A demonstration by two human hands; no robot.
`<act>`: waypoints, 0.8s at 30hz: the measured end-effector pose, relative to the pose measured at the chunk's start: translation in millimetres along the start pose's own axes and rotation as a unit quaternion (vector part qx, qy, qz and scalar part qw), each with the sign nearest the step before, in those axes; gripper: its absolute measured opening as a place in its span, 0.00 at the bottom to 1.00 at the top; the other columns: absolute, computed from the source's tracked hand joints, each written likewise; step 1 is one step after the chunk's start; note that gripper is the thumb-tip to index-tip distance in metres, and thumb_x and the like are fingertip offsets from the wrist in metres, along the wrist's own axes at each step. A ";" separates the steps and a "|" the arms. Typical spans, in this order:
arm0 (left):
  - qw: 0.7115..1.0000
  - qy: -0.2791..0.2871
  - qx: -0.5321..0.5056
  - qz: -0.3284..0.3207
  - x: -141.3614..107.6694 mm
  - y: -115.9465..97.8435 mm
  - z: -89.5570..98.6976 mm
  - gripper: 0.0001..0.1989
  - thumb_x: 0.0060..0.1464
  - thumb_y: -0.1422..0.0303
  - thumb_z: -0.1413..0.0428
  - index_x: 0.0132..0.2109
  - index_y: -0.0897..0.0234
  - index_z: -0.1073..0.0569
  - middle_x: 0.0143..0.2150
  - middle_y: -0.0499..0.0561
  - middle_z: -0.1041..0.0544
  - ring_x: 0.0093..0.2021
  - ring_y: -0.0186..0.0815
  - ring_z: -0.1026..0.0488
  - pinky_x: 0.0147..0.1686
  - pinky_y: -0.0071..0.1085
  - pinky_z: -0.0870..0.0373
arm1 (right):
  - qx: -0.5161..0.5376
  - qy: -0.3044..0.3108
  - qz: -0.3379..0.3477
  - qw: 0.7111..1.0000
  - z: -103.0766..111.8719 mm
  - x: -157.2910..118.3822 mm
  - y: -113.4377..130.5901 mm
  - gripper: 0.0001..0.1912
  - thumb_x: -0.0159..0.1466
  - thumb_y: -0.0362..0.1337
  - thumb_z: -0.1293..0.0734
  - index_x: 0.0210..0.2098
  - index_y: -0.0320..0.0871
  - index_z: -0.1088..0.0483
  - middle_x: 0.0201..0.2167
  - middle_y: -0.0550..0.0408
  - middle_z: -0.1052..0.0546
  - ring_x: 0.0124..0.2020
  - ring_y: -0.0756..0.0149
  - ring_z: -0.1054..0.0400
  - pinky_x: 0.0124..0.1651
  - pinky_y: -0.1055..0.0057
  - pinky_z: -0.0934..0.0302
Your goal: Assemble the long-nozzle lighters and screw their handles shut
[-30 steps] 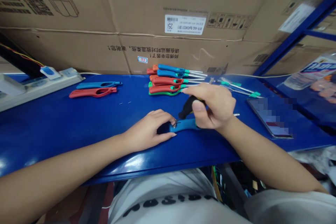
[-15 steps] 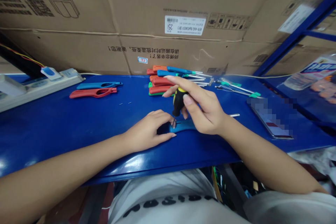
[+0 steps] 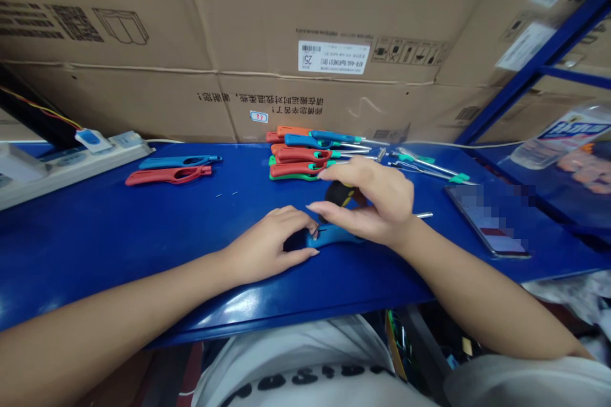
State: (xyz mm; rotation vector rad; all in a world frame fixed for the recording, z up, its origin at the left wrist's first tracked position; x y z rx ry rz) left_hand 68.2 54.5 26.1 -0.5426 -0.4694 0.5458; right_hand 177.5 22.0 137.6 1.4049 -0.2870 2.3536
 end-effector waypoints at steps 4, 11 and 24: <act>1.000 -0.002 -0.001 0.007 -0.3 0.5 0.6 0.10 0.61 0.63 0.38 0.47 0.60 0.27 0.46 0.51 0.22 0.49 0.42 0.26 0.52 0.39 0.31 | 0.061 0.046 -0.045 0.996 -10.2 0.1 -7.5 0.19 0.74 0.36 0.44 0.62 0.43 0.34 0.47 0.48 0.19 0.44 0.63 0.23 0.47 0.65 0.28; 1.000 -0.006 -0.004 0.005 -0.3 -0.9 1.6 0.09 0.61 0.65 0.38 0.47 0.60 0.28 0.47 0.51 0.21 0.49 0.42 0.26 0.54 0.42 0.31 | 0.039 0.004 -0.029 0.999 -5.4 -0.7 -7.6 0.13 0.67 0.40 0.31 0.50 0.44 0.28 0.39 0.52 0.18 0.36 0.65 0.24 0.41 0.69 0.28; 1.000 0.002 -0.007 0.009 0.2 -0.9 0.7 0.09 0.61 0.65 0.38 0.47 0.60 0.28 0.47 0.50 0.22 0.51 0.42 0.26 0.54 0.42 0.32 | 0.088 0.035 -0.048 0.994 -11.9 -1.8 -14.2 0.18 0.72 0.38 0.39 0.60 0.45 0.33 0.50 0.48 0.20 0.45 0.64 0.23 0.48 0.66 0.27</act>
Point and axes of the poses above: each hand's wrist, its own x-axis towards the middle knuckle, its own z-axis out of the back of the hand, y = z × x, the point moved 9 cm from there along x, towards the middle knuckle
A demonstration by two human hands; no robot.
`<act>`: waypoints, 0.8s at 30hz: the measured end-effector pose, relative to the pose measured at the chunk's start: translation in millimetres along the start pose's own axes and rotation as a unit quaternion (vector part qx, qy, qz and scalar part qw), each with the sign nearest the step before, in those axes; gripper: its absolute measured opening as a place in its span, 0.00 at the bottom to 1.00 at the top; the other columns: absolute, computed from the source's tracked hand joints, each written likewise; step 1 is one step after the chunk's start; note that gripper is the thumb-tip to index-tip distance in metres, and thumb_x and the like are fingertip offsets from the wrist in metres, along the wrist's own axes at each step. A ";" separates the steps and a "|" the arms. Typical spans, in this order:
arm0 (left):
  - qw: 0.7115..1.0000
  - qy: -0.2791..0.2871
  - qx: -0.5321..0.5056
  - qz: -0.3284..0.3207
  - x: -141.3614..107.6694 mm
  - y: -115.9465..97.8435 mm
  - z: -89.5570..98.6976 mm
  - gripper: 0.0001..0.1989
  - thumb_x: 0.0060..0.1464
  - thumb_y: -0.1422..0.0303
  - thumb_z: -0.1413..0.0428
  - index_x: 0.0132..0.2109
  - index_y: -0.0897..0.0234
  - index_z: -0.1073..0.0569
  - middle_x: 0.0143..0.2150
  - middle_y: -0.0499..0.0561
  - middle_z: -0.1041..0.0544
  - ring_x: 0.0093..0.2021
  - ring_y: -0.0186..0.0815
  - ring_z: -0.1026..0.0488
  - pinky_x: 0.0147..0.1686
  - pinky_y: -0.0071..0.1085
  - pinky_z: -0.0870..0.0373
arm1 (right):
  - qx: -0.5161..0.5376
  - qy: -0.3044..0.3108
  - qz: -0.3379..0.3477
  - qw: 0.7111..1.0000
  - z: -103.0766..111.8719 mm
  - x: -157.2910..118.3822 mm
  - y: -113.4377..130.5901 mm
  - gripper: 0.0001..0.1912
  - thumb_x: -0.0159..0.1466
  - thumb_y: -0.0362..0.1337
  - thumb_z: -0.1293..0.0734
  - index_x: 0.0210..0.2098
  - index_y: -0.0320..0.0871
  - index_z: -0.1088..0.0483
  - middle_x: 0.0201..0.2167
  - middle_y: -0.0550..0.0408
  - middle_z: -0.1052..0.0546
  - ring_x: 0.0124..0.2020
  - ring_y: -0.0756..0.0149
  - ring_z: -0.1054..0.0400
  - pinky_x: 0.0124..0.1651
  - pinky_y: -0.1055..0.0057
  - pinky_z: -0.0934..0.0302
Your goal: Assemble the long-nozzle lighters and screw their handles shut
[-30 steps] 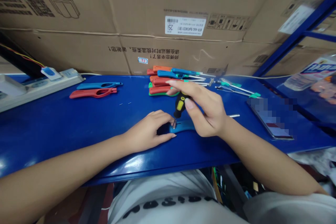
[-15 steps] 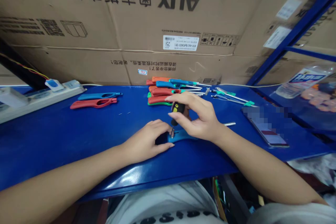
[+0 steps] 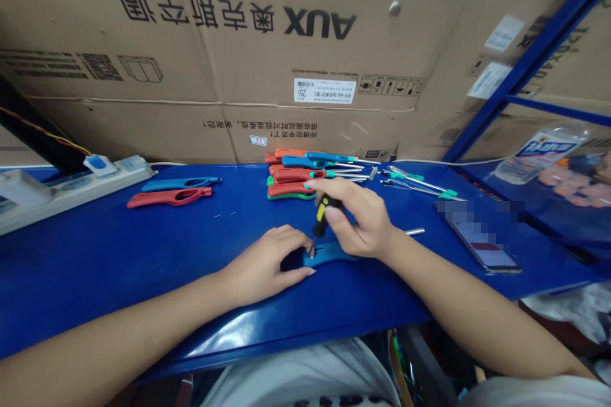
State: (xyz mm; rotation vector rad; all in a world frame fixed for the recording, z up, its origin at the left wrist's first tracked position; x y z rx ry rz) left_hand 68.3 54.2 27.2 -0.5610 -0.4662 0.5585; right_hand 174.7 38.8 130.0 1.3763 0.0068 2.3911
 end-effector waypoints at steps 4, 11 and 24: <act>1.000 -0.002 -0.002 -0.002 -0.2 -0.1 0.2 0.08 0.61 0.66 0.38 0.46 0.59 0.28 0.47 0.50 0.22 0.50 0.42 0.26 0.54 0.41 0.31 | 0.087 0.063 -0.067 0.992 -11.3 2.3 -8.2 0.20 0.75 0.35 0.46 0.64 0.44 0.37 0.53 0.47 0.21 0.48 0.66 0.24 0.50 0.66 0.27; 1.000 -0.007 0.003 -0.002 -0.8 1.0 0.4 0.09 0.61 0.65 0.38 0.46 0.60 0.28 0.46 0.49 0.22 0.49 0.40 0.26 0.53 0.38 0.32 | 0.002 0.010 -0.001 1.000 -2.3 0.7 3.9 0.19 0.72 0.36 0.38 0.61 0.43 0.33 0.49 0.49 0.20 0.46 0.64 0.24 0.50 0.66 0.28; 1.000 -0.003 0.008 -0.004 -0.1 3.7 -1.9 0.09 0.62 0.64 0.38 0.46 0.59 0.28 0.46 0.48 0.22 0.49 0.40 0.27 0.53 0.37 0.32 | 0.050 0.051 -0.006 0.997 -4.5 2.7 2.1 0.21 0.73 0.32 0.43 0.65 0.39 0.38 0.52 0.46 0.22 0.54 0.64 0.27 0.55 0.64 0.30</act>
Point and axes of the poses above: each hand's wrist, its own x-axis towards the middle knuckle, its own z-axis out of the back of the hand, y = z × x, the point moved 9 cm from there along x, towards the middle knuckle
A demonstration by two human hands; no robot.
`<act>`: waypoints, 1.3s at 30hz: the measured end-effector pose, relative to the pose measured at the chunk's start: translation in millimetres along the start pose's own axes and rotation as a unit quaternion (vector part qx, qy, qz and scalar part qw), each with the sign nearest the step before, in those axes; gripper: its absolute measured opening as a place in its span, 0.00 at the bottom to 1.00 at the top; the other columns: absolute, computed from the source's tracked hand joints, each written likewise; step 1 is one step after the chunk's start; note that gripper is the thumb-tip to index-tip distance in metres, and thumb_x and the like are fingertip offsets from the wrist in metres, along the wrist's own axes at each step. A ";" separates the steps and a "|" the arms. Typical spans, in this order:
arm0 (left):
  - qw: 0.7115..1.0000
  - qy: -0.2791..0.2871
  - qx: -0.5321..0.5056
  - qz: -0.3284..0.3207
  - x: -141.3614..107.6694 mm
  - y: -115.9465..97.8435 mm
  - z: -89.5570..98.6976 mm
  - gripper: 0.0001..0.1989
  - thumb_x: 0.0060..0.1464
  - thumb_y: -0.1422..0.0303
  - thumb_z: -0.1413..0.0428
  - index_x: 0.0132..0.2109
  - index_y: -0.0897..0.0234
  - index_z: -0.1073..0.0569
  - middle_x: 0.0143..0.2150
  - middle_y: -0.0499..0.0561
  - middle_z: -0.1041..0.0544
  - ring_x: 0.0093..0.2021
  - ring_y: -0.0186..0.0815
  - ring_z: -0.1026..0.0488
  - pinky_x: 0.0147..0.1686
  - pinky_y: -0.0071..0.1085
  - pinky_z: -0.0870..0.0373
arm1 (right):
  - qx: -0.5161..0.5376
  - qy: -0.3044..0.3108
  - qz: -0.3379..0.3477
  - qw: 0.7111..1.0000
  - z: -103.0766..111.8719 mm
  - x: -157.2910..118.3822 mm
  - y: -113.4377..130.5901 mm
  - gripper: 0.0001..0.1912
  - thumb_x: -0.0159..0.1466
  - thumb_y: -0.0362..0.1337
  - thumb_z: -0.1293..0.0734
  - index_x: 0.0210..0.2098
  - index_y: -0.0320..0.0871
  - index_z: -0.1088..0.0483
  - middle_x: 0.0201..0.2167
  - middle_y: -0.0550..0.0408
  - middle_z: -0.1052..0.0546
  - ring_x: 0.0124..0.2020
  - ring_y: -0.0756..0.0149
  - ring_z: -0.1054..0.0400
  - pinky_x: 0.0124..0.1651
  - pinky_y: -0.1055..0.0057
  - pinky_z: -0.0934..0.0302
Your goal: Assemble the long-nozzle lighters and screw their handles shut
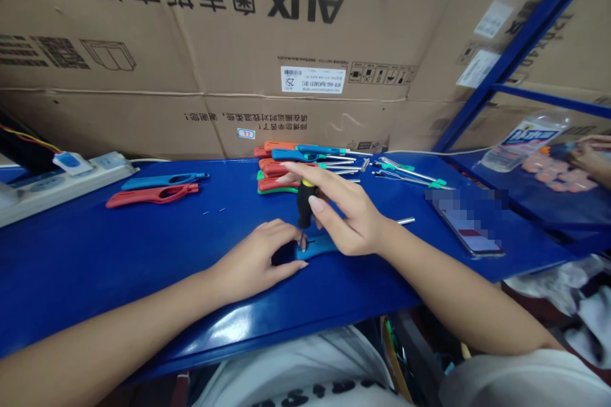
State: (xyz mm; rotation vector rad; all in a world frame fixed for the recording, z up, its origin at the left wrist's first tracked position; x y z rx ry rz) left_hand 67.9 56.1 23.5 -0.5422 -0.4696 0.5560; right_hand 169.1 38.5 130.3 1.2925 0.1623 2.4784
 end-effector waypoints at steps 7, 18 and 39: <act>1.000 -0.009 0.009 -0.012 0.2 -2.7 1.8 0.09 0.61 0.65 0.38 0.46 0.60 0.28 0.46 0.48 0.22 0.48 0.39 0.26 0.51 0.37 0.31 | -0.076 -0.044 0.029 0.996 8.1 -1.2 5.4 0.18 0.67 0.43 0.30 0.54 0.43 0.29 0.41 0.52 0.19 0.39 0.65 0.24 0.44 0.68 0.28; 1.000 -0.002 -0.001 -0.006 1.1 -2.9 1.5 0.09 0.62 0.65 0.38 0.46 0.59 0.28 0.47 0.48 0.22 0.51 0.39 0.27 0.54 0.37 0.32 | -0.075 -0.050 0.014 0.996 14.0 0.6 -2.0 0.13 0.70 0.39 0.33 0.52 0.43 0.26 0.46 0.49 0.19 0.44 0.63 0.24 0.46 0.66 0.28; 1.000 0.000 -0.004 -0.001 1.0 -3.4 2.4 0.09 0.61 0.64 0.38 0.46 0.60 0.28 0.47 0.50 0.21 0.50 0.42 0.26 0.52 0.39 0.31 | -0.072 -0.052 0.004 0.996 14.7 2.1 3.3 0.12 0.69 0.40 0.32 0.50 0.44 0.25 0.41 0.51 0.18 0.42 0.63 0.24 0.45 0.65 0.28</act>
Point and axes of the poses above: each hand's wrist, its own x-axis towards the middle knuckle, its own z-axis out of the back of the hand, y = z × x, the point moved 9 cm from there along x, towards the middle knuckle
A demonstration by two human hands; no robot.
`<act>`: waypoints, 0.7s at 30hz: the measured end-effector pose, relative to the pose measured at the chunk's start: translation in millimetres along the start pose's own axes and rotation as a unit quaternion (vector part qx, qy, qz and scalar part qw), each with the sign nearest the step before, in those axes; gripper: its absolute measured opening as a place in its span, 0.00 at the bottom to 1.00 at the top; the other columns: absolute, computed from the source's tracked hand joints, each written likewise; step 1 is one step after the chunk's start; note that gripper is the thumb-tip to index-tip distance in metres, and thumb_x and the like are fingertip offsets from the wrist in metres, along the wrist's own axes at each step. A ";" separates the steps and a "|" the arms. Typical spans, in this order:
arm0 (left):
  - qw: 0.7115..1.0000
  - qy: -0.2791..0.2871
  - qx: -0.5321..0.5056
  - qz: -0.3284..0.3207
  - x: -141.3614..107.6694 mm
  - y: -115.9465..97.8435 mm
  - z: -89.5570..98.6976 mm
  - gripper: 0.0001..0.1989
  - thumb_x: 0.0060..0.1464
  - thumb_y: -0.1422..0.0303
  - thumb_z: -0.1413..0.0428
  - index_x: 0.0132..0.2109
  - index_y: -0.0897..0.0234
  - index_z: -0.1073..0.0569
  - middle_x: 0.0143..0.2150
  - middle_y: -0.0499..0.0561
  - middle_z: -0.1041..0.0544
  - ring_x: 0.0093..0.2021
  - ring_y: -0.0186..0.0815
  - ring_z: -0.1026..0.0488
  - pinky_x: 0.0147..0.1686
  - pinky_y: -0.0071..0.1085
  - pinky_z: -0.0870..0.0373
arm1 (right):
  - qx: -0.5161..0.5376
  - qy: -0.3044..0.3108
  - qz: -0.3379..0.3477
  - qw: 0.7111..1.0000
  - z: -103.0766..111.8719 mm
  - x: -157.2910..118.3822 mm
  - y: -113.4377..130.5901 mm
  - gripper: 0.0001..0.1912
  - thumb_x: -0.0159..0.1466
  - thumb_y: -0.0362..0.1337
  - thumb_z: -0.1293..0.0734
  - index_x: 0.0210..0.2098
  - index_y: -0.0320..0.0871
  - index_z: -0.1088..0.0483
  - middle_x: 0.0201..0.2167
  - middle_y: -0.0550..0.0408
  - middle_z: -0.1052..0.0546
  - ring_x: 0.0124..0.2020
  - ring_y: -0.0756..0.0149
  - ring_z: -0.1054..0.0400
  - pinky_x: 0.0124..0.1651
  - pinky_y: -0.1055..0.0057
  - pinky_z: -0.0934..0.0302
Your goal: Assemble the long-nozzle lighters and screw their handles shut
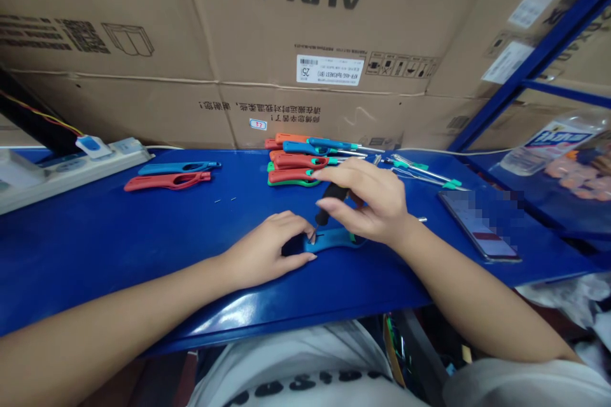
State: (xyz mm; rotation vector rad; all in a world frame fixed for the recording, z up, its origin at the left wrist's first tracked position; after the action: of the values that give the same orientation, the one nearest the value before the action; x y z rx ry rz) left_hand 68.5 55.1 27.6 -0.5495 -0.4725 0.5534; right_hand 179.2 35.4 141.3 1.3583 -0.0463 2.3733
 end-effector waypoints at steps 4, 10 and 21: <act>1.000 0.000 -0.001 0.004 0.1 0.0 0.3 0.08 0.61 0.65 0.38 0.45 0.60 0.27 0.45 0.50 0.21 0.49 0.41 0.26 0.52 0.38 0.31 | 0.099 0.065 -0.079 0.990 -14.3 -2.6 -13.8 0.19 0.75 0.36 0.45 0.61 0.44 0.32 0.49 0.50 0.20 0.40 0.67 0.23 0.41 0.68 0.28; 1.000 0.001 -0.004 -0.002 -0.3 0.3 -0.7 0.09 0.62 0.64 0.38 0.47 0.60 0.28 0.48 0.50 0.22 0.51 0.40 0.27 0.54 0.39 0.32 | -0.039 -0.024 -0.011 0.999 2.7 -2.3 -6.6 0.11 0.68 0.40 0.31 0.47 0.44 0.24 0.40 0.50 0.18 0.37 0.63 0.25 0.41 0.67 0.29; 1.000 0.000 -0.005 -0.001 -0.5 0.1 0.0 0.09 0.62 0.64 0.39 0.47 0.59 0.27 0.47 0.51 0.22 0.51 0.41 0.26 0.54 0.40 0.31 | -0.014 0.006 -0.011 1.000 -2.7 -4.1 -8.2 0.11 0.68 0.39 0.32 0.49 0.44 0.25 0.41 0.51 0.18 0.39 0.64 0.24 0.46 0.67 0.29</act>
State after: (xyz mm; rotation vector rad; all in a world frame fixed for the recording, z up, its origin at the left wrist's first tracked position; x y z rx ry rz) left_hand 68.1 54.9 27.3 -0.5598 -0.4753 0.5495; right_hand 181.7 42.2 135.0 1.3255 -0.0607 2.3542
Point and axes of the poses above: each hand's wrist, its own x-axis towards the middle knuckle, its own z-axis out of the back of the hand, y = z × x, the point moved 9 cm from there along x, towards the middle knuckle
